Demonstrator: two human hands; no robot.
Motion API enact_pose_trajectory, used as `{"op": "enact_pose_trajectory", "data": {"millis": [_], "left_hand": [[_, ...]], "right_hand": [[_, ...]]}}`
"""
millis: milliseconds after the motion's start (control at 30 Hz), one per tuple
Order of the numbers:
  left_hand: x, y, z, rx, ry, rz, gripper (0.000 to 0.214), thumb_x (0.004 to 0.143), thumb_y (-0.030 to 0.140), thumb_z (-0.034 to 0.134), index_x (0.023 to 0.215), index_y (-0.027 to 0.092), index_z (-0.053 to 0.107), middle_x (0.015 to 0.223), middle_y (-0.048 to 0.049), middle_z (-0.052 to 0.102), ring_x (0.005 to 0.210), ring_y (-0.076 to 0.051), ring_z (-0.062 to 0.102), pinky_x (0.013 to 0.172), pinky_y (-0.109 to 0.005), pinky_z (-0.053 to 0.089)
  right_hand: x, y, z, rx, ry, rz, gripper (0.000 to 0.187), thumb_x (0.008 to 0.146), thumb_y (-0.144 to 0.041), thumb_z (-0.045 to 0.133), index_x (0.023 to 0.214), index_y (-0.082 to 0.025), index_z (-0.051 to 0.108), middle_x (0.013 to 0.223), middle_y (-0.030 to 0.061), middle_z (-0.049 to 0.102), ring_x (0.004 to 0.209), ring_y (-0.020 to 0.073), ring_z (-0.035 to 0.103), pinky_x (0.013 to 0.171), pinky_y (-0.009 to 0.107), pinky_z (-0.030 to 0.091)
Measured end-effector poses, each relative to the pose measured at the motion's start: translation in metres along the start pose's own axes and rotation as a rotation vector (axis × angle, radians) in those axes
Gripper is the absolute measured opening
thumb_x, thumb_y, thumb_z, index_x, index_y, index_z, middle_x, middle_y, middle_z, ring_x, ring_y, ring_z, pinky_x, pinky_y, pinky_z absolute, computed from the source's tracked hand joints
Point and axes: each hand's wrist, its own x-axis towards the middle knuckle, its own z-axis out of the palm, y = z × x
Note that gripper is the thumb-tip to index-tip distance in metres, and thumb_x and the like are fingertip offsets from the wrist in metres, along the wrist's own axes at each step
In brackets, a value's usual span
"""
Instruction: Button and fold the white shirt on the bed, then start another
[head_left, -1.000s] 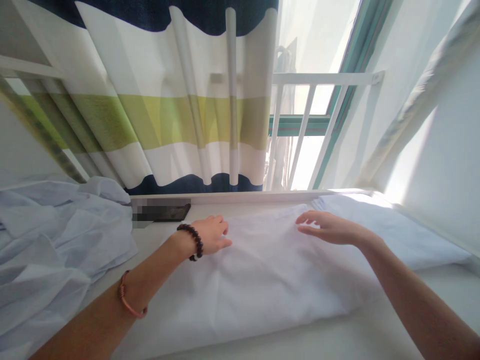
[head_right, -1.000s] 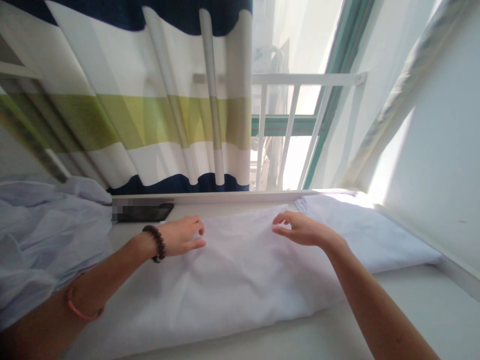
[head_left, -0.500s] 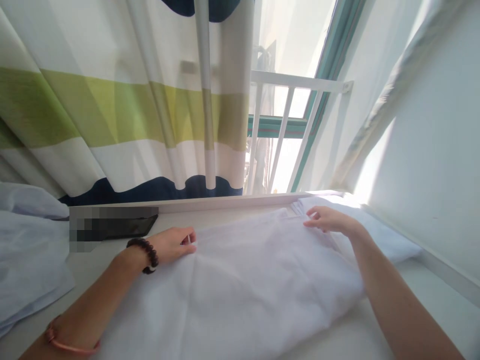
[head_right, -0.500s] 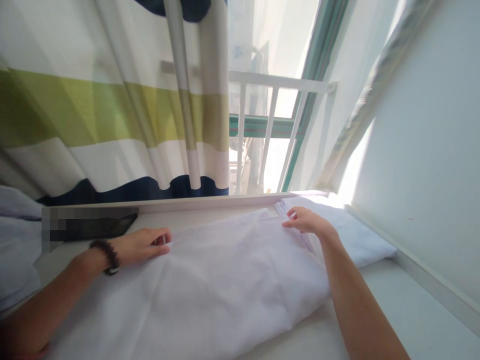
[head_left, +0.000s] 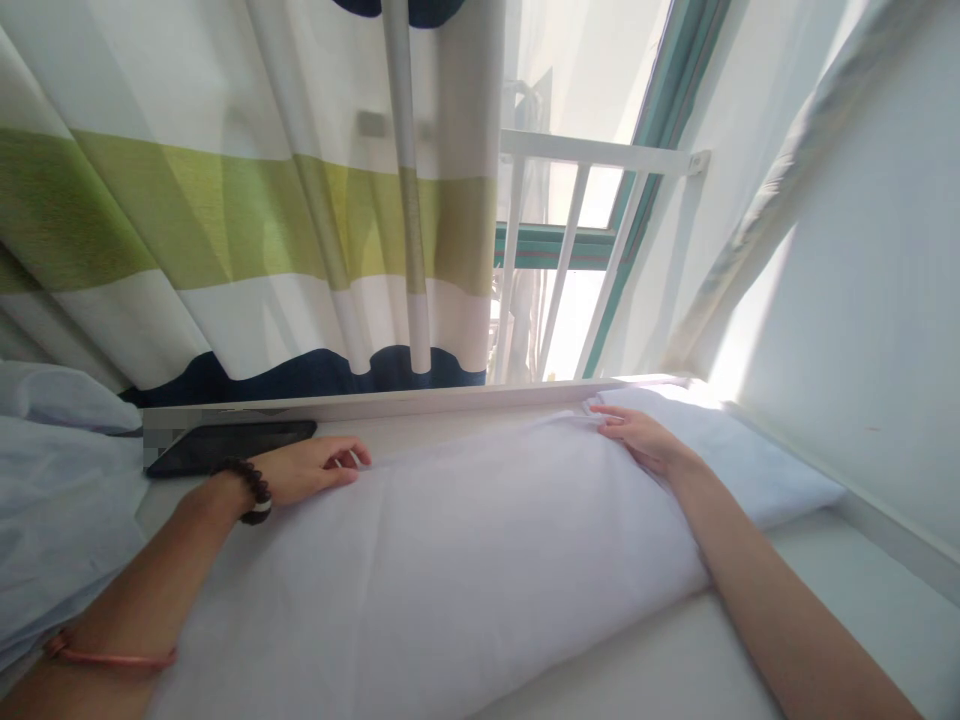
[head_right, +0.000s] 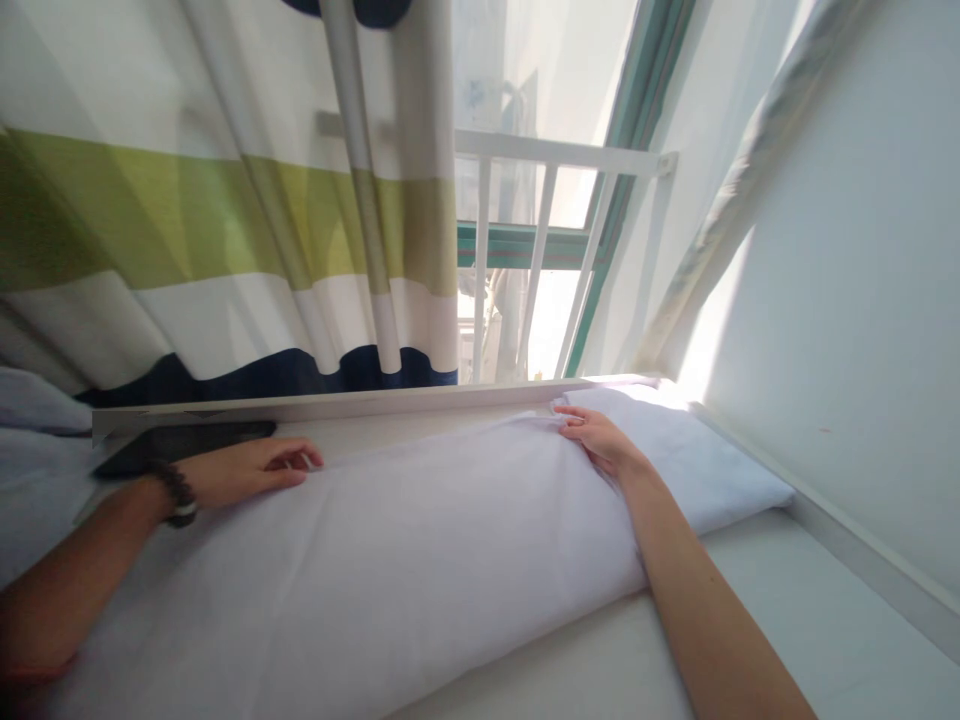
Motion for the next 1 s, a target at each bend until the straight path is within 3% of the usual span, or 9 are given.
{"op": "enact_pose_trajectory", "data": {"millis": [100, 300, 533, 733, 867, 1000], "left_hand": [[0.0, -0.001, 0.003, 0.019, -0.021, -0.005, 0.054, 0.069, 0.053, 0.046, 0.105, 0.015, 0.059, 0.097, -0.004, 0.066, 0.091, -0.021, 0.057, 0.078, -0.022, 0.041], [0.002, -0.008, -0.001, 0.084, -0.039, 0.043, 0.051, 0.07, 0.049, 0.048, 0.106, 0.015, 0.06, 0.104, -0.0051, 0.066, 0.095, -0.023, 0.056, 0.081, -0.023, 0.039], [-0.002, -0.015, -0.008, -0.021, -0.045, 0.08, 0.049, 0.071, 0.049, 0.052, 0.105, 0.013, 0.058, 0.093, -0.0031, 0.067, 0.086, -0.02, 0.057, 0.073, -0.021, 0.04], [-0.003, -0.018, -0.008, -0.068, -0.02, 0.09, 0.041, 0.075, 0.04, 0.054, 0.105, 0.013, 0.058, 0.097, -0.0028, 0.067, 0.091, -0.02, 0.056, 0.078, -0.021, 0.04], [-0.003, -0.017, -0.006, -0.058, -0.017, 0.057, 0.04, 0.073, 0.041, 0.057, 0.103, 0.014, 0.06, 0.087, -0.0001, 0.067, 0.087, -0.019, 0.055, 0.074, -0.019, 0.039], [-0.004, -0.011, -0.005, -0.016, -0.006, 0.068, 0.04, 0.074, 0.041, 0.055, 0.103, 0.014, 0.06, 0.084, 0.0002, 0.066, 0.083, -0.019, 0.054, 0.072, -0.02, 0.039]], "right_hand": [[0.004, 0.005, -0.001, -0.043, 0.044, 0.035, 0.057, 0.067, -0.023, 0.076, 0.121, -0.017, 0.059, 0.092, 0.0092, 0.072, 0.085, 0.0228, 0.068, 0.071, 0.032, 0.056], [0.01, 0.001, -0.005, -0.112, 0.145, 0.065, 0.042, 0.062, -0.028, 0.082, 0.1, -0.016, 0.068, 0.094, 0.0105, 0.073, 0.088, 0.0252, 0.068, 0.068, 0.03, 0.056], [0.006, 0.0, 0.0, -0.029, 0.026, 0.059, 0.027, 0.07, -0.036, 0.076, 0.088, -0.017, 0.069, 0.086, 0.0089, 0.074, 0.078, 0.0226, 0.069, 0.067, 0.031, 0.058], [0.006, 0.007, 0.009, -0.052, 0.01, 0.069, 0.024, 0.074, -0.039, 0.073, 0.082, -0.017, 0.068, 0.077, 0.0096, 0.073, 0.074, 0.0257, 0.069, 0.065, 0.034, 0.057], [0.0, -0.001, 0.008, -0.103, -0.031, 0.077, 0.03, 0.074, -0.047, 0.071, 0.083, -0.019, 0.068, 0.083, 0.0098, 0.074, 0.079, 0.0267, 0.069, 0.064, 0.034, 0.057], [-0.009, -0.014, 0.002, -0.09, -0.174, 0.105, 0.03, 0.07, -0.044, 0.076, 0.085, -0.02, 0.069, 0.09, 0.0087, 0.073, 0.081, 0.0246, 0.069, 0.066, 0.031, 0.057]]}}
